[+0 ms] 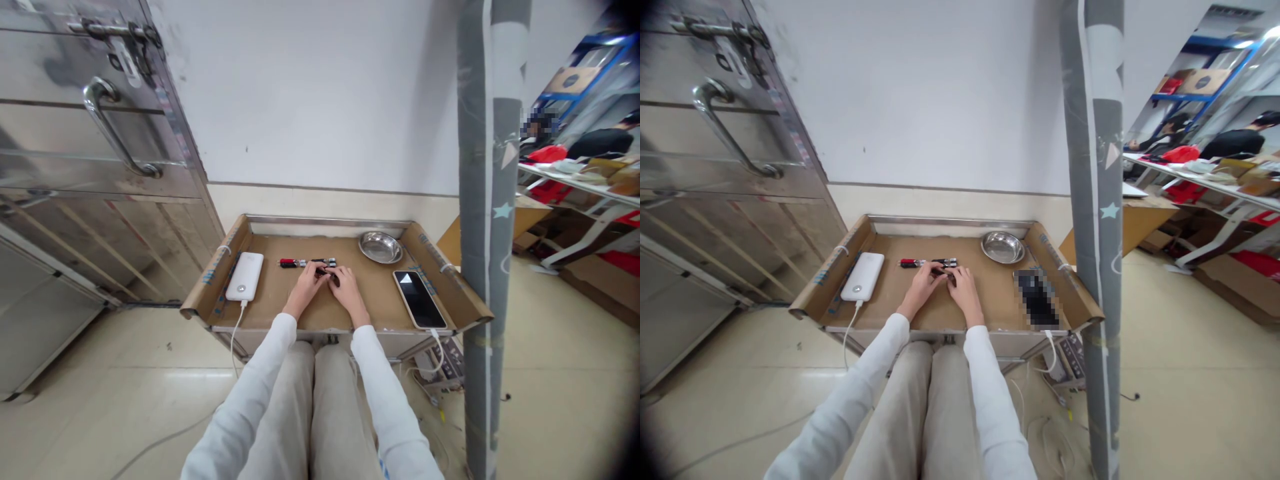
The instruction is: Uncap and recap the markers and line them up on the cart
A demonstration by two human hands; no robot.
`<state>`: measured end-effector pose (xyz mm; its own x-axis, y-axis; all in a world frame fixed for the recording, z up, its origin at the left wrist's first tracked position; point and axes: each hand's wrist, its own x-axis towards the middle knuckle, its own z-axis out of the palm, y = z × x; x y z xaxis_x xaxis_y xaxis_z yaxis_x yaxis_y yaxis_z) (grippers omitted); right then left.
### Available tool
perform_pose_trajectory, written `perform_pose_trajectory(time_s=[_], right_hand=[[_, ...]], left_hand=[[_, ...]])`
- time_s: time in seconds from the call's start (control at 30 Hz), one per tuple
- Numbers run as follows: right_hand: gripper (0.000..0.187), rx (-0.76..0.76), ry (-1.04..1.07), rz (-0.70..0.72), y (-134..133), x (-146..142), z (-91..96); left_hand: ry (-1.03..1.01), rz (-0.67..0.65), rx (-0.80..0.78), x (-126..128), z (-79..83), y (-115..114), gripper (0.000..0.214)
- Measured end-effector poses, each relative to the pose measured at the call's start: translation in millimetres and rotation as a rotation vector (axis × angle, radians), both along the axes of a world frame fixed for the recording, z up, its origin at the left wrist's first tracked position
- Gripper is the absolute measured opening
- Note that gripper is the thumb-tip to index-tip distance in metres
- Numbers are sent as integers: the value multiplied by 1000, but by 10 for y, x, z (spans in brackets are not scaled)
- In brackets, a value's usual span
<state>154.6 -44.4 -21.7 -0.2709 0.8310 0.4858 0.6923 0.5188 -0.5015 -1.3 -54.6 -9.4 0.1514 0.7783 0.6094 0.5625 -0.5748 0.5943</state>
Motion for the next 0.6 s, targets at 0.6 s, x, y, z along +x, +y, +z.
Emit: perform_pose_trajectory(time_s=[0.6], right_hand=[[24, -22, 113, -13, 54, 31, -69]], left_hand=[[-134, 191, 64, -52, 54, -52, 29]])
